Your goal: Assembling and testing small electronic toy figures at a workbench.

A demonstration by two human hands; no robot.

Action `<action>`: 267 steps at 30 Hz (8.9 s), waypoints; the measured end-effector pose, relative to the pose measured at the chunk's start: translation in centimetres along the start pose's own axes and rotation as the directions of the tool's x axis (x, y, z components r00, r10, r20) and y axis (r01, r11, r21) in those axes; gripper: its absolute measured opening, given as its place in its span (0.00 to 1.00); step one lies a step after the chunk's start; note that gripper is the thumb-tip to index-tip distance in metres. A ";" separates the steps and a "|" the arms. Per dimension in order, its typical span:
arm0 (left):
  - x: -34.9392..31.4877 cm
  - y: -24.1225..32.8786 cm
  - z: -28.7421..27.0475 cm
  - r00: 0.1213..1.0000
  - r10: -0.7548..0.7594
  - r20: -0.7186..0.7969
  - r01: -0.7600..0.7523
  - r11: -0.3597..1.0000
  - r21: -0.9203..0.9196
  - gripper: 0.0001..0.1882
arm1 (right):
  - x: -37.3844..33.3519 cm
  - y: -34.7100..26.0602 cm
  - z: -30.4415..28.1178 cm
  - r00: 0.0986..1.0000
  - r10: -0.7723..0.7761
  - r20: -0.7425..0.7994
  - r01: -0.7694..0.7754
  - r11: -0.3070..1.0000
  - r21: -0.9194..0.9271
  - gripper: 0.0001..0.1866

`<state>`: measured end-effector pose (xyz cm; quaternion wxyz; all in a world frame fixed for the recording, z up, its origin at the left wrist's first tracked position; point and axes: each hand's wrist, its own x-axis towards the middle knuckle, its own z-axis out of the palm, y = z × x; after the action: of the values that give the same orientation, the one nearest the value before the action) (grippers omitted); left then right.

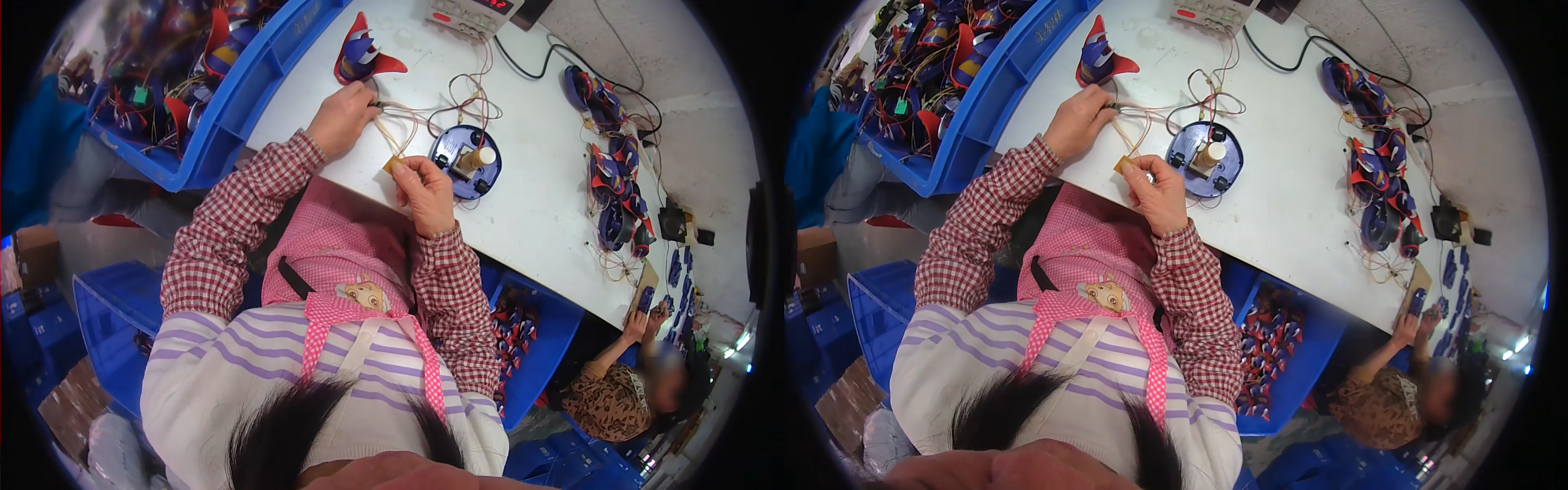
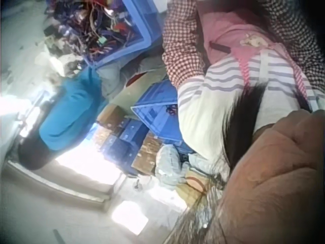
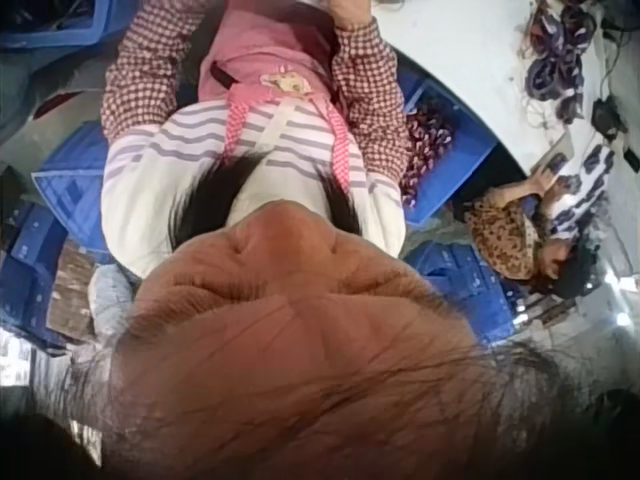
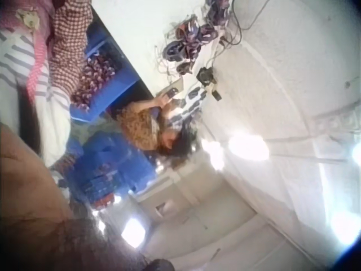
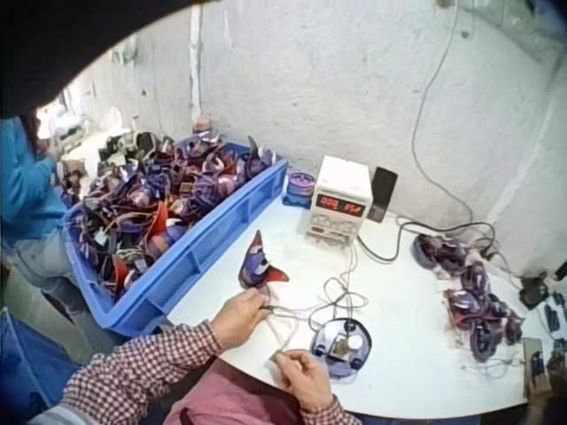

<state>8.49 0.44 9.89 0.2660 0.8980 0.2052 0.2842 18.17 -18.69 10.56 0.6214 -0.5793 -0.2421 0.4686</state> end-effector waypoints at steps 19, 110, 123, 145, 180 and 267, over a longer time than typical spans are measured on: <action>-0.5 0.0 -0.5 0.999 -0.037 0.003 0.037 0.983 -0.178 0.10 | -0.1 0.4 0.3 0.996 -0.083 -0.034 0.081 0.996 -0.042 0.11; 0.5 1.9 1.3 0.956 -0.294 -0.010 0.280 0.921 -0.269 0.13 | -0.1 0.9 1.1 0.975 -0.198 -0.105 0.180 0.971 -0.159 0.09; 0.3 1.7 1.4 0.966 -0.258 -0.018 0.238 0.914 -0.330 0.13 | 0.1 0.9 1.2 0.973 -0.208 -0.097 0.190 0.967 -0.168 0.09; -5.3 4.3 -0.4 0.826 -0.331 0.456 0.556 0.345 -0.757 0.09 | -1.2 -1.6 0.4 0.998 0.061 0.034 -0.063 0.996 0.062 0.20; -5.8 4.5 -0.1 0.852 -0.309 0.422 0.510 0.317 -0.800 0.11 | -1.3 -1.0 1.8 0.853 -0.499 0.152 0.289 0.209 -0.934 0.13; 5.4 -4.3 -0.6 0.914 -0.404 0.037 0.371 0.794 -0.481 0.48 | 7.9 -5.6 2.7 0.800 -0.511 0.315 0.444 0.151 -0.883 0.17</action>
<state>11.24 6.79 9.88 0.5247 0.7328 0.3169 0.2955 21.10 -9.97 14.57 0.2954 -0.7310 -0.6151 0.0046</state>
